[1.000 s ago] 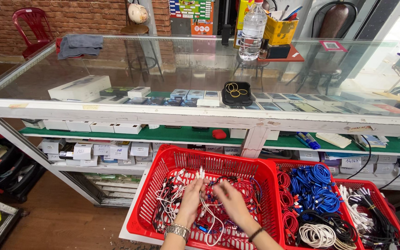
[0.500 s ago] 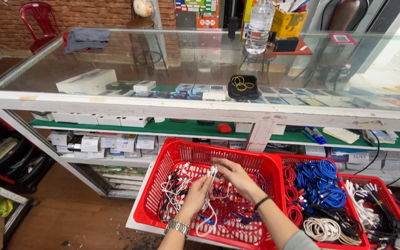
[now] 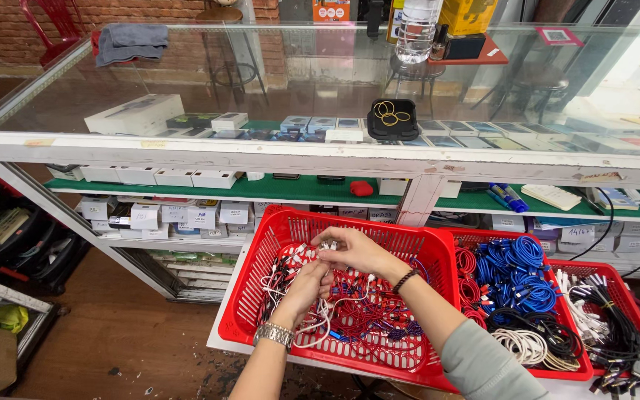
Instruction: The person coils loose charging cables one at a time and sorts them by color into red plastic baskets on the counter, gathering coiled white cables into a bundle in one hand and placing coiled blue and black cables into separate baskets.
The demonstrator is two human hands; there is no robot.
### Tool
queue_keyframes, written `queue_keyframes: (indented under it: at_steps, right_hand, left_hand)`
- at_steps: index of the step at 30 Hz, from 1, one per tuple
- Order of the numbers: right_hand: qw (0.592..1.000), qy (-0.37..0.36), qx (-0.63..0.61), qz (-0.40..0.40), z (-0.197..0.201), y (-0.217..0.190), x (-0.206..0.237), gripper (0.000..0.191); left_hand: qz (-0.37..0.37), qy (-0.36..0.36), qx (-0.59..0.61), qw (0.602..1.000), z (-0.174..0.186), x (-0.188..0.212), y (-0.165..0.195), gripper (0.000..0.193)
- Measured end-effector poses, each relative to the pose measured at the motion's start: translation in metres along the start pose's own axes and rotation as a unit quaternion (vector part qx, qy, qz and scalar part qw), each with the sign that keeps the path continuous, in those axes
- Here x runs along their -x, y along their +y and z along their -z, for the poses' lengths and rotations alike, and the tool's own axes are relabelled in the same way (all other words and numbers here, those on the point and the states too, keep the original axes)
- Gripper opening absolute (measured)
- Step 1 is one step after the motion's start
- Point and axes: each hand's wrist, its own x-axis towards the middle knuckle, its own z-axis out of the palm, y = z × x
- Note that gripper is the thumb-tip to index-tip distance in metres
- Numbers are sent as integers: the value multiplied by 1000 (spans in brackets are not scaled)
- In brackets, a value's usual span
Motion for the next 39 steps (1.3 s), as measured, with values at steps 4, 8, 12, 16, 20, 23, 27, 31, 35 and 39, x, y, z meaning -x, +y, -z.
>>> queue_keyframes:
  at_steps: [4,8,12,16,20,23,27,31,35,39]
  right_hand:
    - [996,-42,7,82,-8,2,-10,27]
    - [995,91,-35,9,-16,35,-14,29]
    - [942,34,311,-117,-53,92,2,22]
    - [876,20,482,3,-86,131,13,24]
    - [874,44,480,70,-79,131,6,18]
    - [953,60,272,-123,-58,117,4,18]
    - [981,139,51,-125,-48,77,-8,18]
    - [982,178,3,-57,-79,45,-13,18]
    - [952,248,173,-45,-98,25,-6,18]
    - [931,255,261,1,-102,12,1,20]
  left_hand:
    - [128,-40,117,984,15,2,6,21]
    - [78,-36,18,996,26,8,10,40]
    - [47,67,36,996,41,17,8,41]
    - [3,167,96,981,63,25,3,39]
    - [-30,212,75,974,82,26,-2,39]
    - [-27,237,83,968,83,21,-11,37]
    - [-29,206,158,965,63,9,-21,29]
    - [-29,134,293,946,36,1,-20,24]
    - [-7,161,301,940,12,5,-12,32]
    - [-5,199,261,944,4,4,-12,30]
